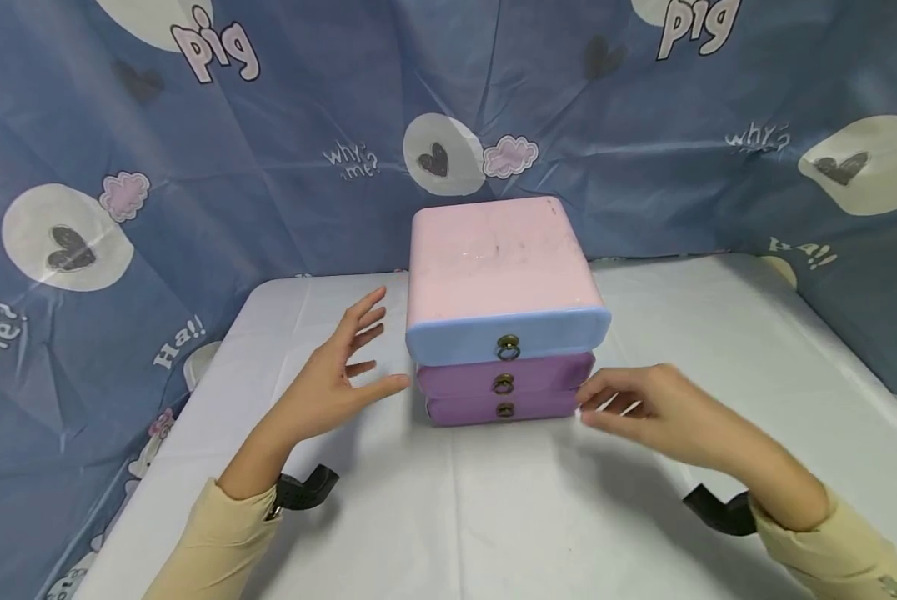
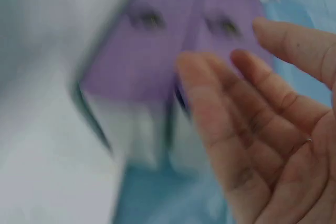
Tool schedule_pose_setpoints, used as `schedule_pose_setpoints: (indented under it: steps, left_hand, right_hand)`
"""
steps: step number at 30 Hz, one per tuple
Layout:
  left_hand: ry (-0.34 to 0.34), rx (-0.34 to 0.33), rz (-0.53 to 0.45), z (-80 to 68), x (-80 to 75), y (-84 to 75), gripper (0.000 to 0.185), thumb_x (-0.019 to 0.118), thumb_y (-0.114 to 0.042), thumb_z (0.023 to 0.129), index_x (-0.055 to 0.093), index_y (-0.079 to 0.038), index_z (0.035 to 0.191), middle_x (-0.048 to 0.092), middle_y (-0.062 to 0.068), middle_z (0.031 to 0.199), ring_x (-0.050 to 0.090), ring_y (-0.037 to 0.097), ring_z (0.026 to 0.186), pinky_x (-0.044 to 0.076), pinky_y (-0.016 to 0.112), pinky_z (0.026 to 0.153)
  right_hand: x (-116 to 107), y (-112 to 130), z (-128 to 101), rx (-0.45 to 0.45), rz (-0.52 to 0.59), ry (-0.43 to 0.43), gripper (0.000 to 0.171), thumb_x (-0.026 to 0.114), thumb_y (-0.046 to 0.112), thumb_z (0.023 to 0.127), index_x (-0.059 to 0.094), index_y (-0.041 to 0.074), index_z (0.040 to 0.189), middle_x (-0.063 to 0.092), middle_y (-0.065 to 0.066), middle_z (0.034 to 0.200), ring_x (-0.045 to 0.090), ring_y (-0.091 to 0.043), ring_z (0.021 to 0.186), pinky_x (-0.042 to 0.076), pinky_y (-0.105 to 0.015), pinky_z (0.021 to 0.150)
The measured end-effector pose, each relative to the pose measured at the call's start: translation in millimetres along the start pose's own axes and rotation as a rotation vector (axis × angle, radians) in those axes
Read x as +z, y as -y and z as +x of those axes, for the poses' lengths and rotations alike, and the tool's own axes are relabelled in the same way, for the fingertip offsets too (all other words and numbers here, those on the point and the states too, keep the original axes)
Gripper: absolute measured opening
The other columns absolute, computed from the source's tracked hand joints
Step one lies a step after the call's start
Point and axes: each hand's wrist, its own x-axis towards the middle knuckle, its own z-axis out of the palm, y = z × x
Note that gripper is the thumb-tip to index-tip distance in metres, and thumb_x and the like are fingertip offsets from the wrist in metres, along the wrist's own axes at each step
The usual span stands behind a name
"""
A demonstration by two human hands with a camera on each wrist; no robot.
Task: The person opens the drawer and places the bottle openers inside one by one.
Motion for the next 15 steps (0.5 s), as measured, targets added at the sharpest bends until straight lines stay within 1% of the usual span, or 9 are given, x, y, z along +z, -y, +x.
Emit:
schedule_pose_setpoints:
  steps: [1, 2, 3, 6, 8, 9, 10, 12, 15]
  left_hand:
    - [-0.029, -0.022, 0.082, -3.9, -4.4, -0.1, 0.103, 0.083, -0.034, 0.097, 0.013, -0.049, 0.170, 0.026, 0.004, 0.178, 0.033, 0.036, 0.163, 0.045, 0.067, 0.119]
    - [-0.060, -0.048, 0.168, -7.2, -8.0, -0.3, 0.101, 0.081, -0.037, 0.098, 0.013, -0.046, 0.171, 0.024, 0.007, 0.179, 0.029, 0.039, 0.164, 0.040, 0.071, 0.120]
    - [-0.093, -0.078, 0.253, -10.0, -10.8, -0.8, 0.099, 0.079, -0.040, 0.099, 0.013, -0.043, 0.172, 0.022, 0.010, 0.179, 0.026, 0.042, 0.164, 0.035, 0.075, 0.122]
    - [-0.166, -0.187, 0.471, -14.7, -13.3, -2.5, 0.096, 0.073, -0.050, 0.102, 0.011, -0.038, 0.174, 0.010, 0.021, 0.180, 0.013, 0.051, 0.165, 0.021, 0.087, 0.119]
    - [-0.180, -0.254, 0.569, -14.5, -10.4, -3.2, 0.095, 0.069, -0.055, 0.103, 0.009, -0.038, 0.174, 0.003, 0.025, 0.180, 0.006, 0.056, 0.164, 0.017, 0.093, 0.113]
    - [-0.180, -0.278, 0.605, -13.7, -8.0, -3.5, 0.094, 0.067, -0.058, 0.103, 0.009, -0.038, 0.174, 0.002, 0.025, 0.180, 0.004, 0.058, 0.163, 0.015, 0.095, 0.111]
    - [-0.176, -0.300, 0.632, -12.8, -5.1, -4.0, 0.092, 0.064, -0.060, 0.103, 0.008, -0.039, 0.174, 0.000, 0.025, 0.180, 0.001, 0.058, 0.163, 0.014, 0.097, 0.108]
    - [-0.165, -0.322, 0.665, -11.4, 0.7, -5.3, 0.090, 0.061, -0.063, 0.104, 0.008, -0.040, 0.173, 0.000, 0.024, 0.180, -0.001, 0.060, 0.162, 0.012, 0.099, 0.105]
    - [-0.153, -0.329, 0.676, -10.5, 7.4, -8.4, 0.086, 0.057, -0.064, 0.105, 0.010, -0.041, 0.173, 0.001, 0.024, 0.180, -0.001, 0.062, 0.162, 0.011, 0.100, 0.103]
  right_hand:
    - [-9, -3, -3, 0.001, -0.055, -0.106, 0.013, 0.079, 0.024, 0.100, 0.079, 0.023, 0.113, 0.081, 0.008, 0.106, 0.074, 0.000, 0.090, 0.061, -0.019, 0.076]
    - [-18, -8, -6, 0.005, -0.121, -0.216, 0.017, 0.080, 0.022, 0.099, 0.079, 0.022, 0.116, 0.081, 0.005, 0.110, 0.073, -0.001, 0.082, 0.058, -0.017, 0.072]
    - [-26, -13, -8, 0.018, -0.180, -0.323, 0.023, 0.081, 0.020, 0.098, 0.079, 0.020, 0.121, 0.080, 0.000, 0.117, 0.072, -0.006, 0.081, 0.058, -0.022, 0.073]
    - [-43, -26, -10, 0.090, -0.323, -0.538, 0.051, 0.081, 0.021, 0.098, 0.066, 0.012, 0.146, 0.063, -0.022, 0.149, 0.071, -0.040, 0.109, 0.057, -0.048, 0.099]
    - [-50, -33, -13, 0.165, -0.374, -0.550, 0.067, 0.076, 0.030, 0.101, 0.050, 0.011, 0.161, 0.040, -0.033, 0.165, 0.054, -0.059, 0.130, 0.042, -0.071, 0.110]
    - [-53, -35, -15, 0.210, -0.384, -0.532, 0.073, 0.073, 0.035, 0.104, 0.042, 0.012, 0.165, 0.030, -0.037, 0.169, 0.038, -0.066, 0.144, 0.029, -0.082, 0.114]
    - [-55, -37, -18, 0.250, -0.398, -0.505, 0.077, 0.070, 0.040, 0.105, 0.036, 0.013, 0.169, 0.022, -0.039, 0.170, 0.023, -0.069, 0.152, 0.018, -0.086, 0.118]
    - [-57, -38, -24, 0.328, -0.419, -0.441, 0.082, 0.063, 0.049, 0.107, 0.026, 0.016, 0.172, 0.011, -0.040, 0.172, 0.008, -0.071, 0.155, 0.005, -0.088, 0.120]
    - [-57, -38, -31, 0.381, -0.432, -0.381, 0.085, 0.060, 0.054, 0.108, 0.020, 0.017, 0.173, 0.005, -0.042, 0.172, -0.001, -0.071, 0.156, -0.004, -0.086, 0.121]
